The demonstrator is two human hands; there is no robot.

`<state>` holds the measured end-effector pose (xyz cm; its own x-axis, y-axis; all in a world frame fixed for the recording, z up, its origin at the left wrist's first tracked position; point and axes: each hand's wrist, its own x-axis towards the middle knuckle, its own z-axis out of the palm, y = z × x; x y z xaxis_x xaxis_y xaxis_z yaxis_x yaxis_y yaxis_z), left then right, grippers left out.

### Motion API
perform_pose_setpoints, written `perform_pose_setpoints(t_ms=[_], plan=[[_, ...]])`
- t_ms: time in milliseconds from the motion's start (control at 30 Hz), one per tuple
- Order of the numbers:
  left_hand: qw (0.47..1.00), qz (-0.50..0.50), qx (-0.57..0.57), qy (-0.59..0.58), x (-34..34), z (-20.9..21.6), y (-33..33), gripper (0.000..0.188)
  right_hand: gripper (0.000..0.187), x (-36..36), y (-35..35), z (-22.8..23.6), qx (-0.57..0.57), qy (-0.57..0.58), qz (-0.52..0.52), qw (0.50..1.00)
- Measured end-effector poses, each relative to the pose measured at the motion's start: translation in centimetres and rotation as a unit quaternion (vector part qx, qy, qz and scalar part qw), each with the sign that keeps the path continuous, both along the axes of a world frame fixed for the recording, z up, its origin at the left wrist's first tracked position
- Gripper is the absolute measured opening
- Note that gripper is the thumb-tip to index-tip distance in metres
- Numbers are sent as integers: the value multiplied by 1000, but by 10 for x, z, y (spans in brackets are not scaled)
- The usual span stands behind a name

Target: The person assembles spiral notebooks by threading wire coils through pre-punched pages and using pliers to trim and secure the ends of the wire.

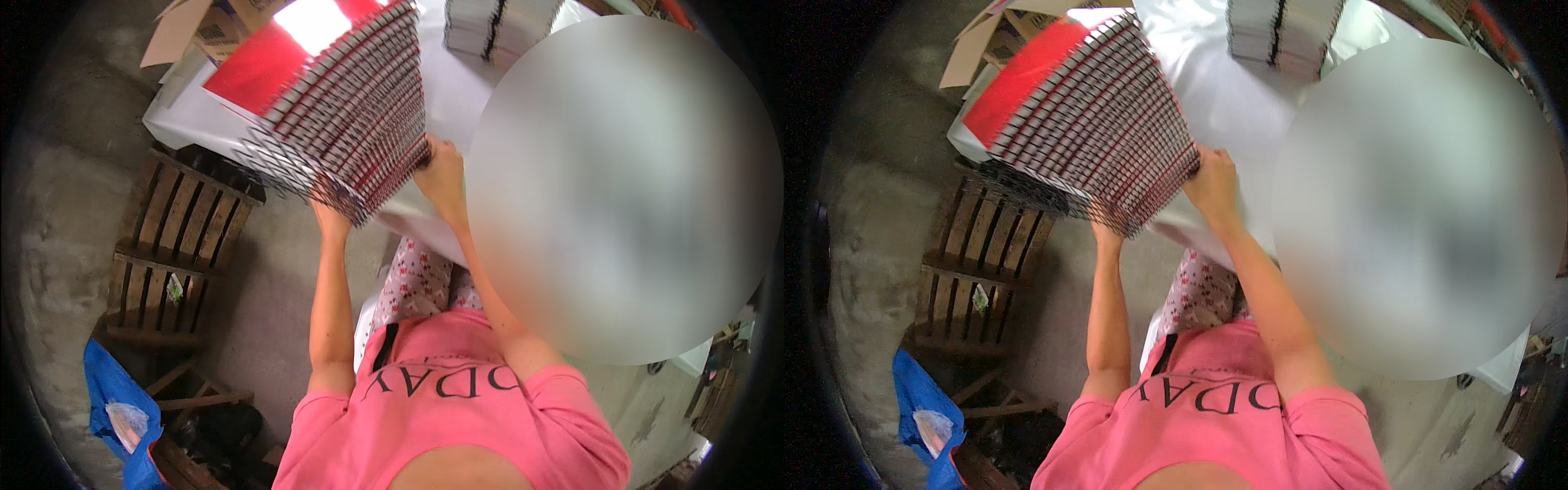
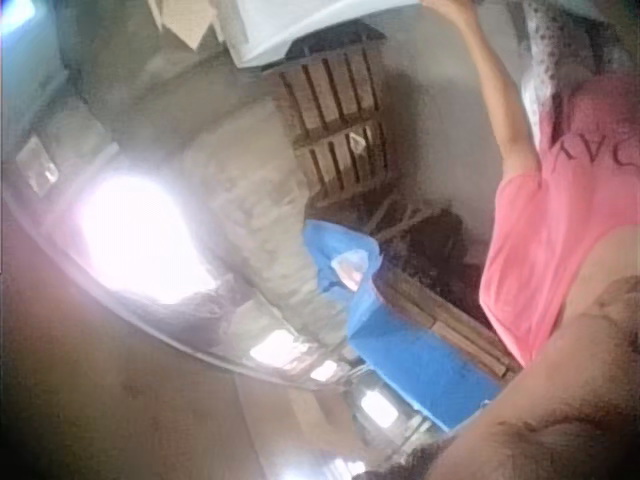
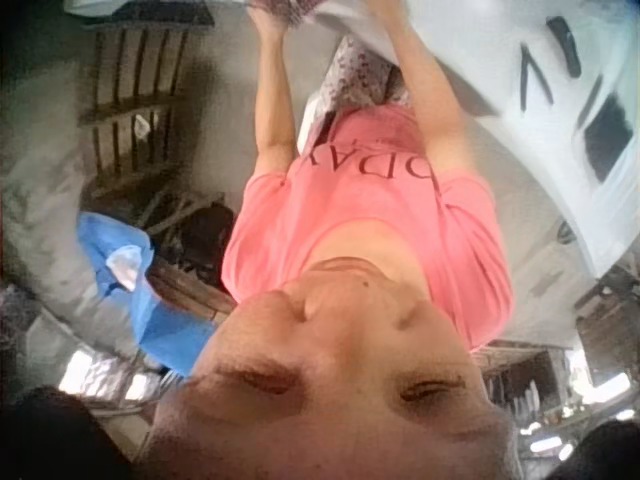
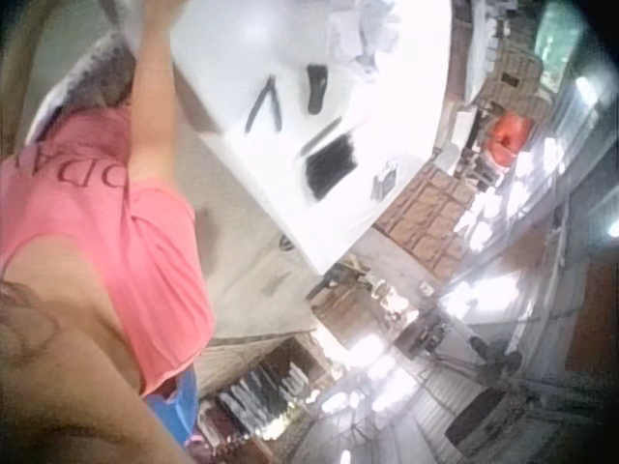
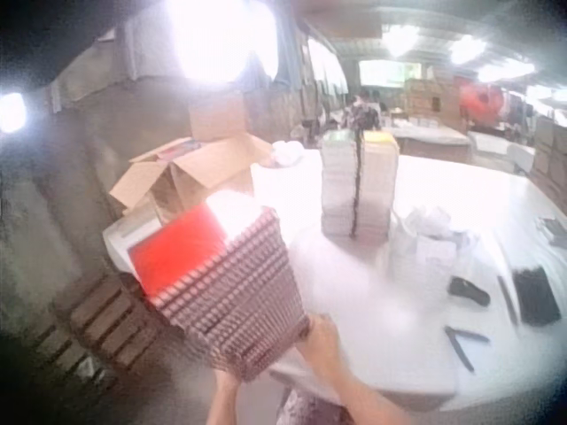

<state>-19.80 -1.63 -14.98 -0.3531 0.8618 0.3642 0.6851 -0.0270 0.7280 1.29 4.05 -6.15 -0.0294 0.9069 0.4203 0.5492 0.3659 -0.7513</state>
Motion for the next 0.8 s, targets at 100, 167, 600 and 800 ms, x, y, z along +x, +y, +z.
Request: perform_pose_setpoints(t_ms=[100,167,600,800], plan=[[994,17,-73,79,4,2,0,66,20,7,-6,1,-3,2,-10,1000],[997,-28,-57,-52,-14,-5,5,66,20,5,-11,5,-12,-2,2,1000],[967,-178,28,-180,-6,31,3,45,136,12,-34,22,-55,-40,77,995],[910,-137,11,-392,18,42,8,46,134,15,-38,25,-91,-61,64,992]])
